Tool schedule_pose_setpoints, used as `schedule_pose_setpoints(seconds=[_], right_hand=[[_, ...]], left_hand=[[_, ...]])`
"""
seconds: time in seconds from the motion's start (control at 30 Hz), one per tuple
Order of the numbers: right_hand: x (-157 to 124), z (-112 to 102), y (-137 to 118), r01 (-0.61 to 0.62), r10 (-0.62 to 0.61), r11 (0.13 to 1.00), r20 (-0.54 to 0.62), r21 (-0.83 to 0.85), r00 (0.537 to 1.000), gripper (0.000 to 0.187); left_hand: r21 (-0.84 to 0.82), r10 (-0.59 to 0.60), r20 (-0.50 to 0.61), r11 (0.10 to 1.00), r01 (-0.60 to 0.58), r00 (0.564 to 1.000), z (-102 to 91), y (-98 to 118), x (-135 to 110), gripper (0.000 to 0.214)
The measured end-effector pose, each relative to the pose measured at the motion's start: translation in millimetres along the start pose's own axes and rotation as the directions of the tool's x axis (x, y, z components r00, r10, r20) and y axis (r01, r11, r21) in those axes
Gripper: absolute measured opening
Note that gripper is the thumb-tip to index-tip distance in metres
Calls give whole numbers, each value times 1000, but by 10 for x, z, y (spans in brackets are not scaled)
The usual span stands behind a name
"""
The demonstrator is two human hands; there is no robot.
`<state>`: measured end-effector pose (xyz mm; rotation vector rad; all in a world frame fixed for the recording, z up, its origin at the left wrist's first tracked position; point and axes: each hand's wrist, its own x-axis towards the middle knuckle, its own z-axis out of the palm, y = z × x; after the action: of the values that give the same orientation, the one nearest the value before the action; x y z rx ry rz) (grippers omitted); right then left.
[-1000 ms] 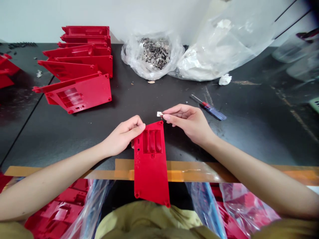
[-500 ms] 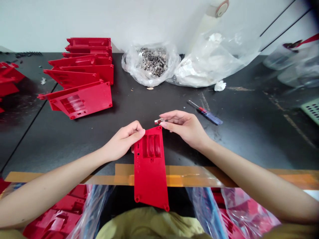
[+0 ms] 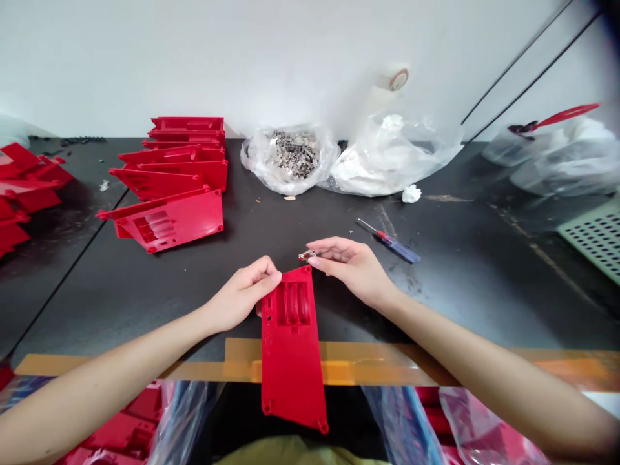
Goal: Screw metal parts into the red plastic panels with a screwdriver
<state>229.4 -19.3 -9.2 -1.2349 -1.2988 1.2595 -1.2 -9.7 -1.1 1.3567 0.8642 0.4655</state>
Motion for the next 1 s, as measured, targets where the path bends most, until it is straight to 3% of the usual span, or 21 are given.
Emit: schedule_pose_setpoints(seconds=[0.33,0.73,0.87,1.0], right_hand=[[20,-35,28,-54,45,992,-74,-117,996,43],[197,-119,83,2,-28,987,-158,-159,987,46],[273,-177,114,49,-89,964,-142,-262,986,40],[359,-212,102,132,-175,878,-52,-461,983,24]], left_hand=[[-12,7,-5,1000,-7,1000,-3,-26,-9,45],[-13,50,-25,999,-50,998,12,-67,24,51],[-10,61,-31,998,-61,998,4,-100,33,51],[-12,67,-30,998,-67,997,1,-128,45,51]])
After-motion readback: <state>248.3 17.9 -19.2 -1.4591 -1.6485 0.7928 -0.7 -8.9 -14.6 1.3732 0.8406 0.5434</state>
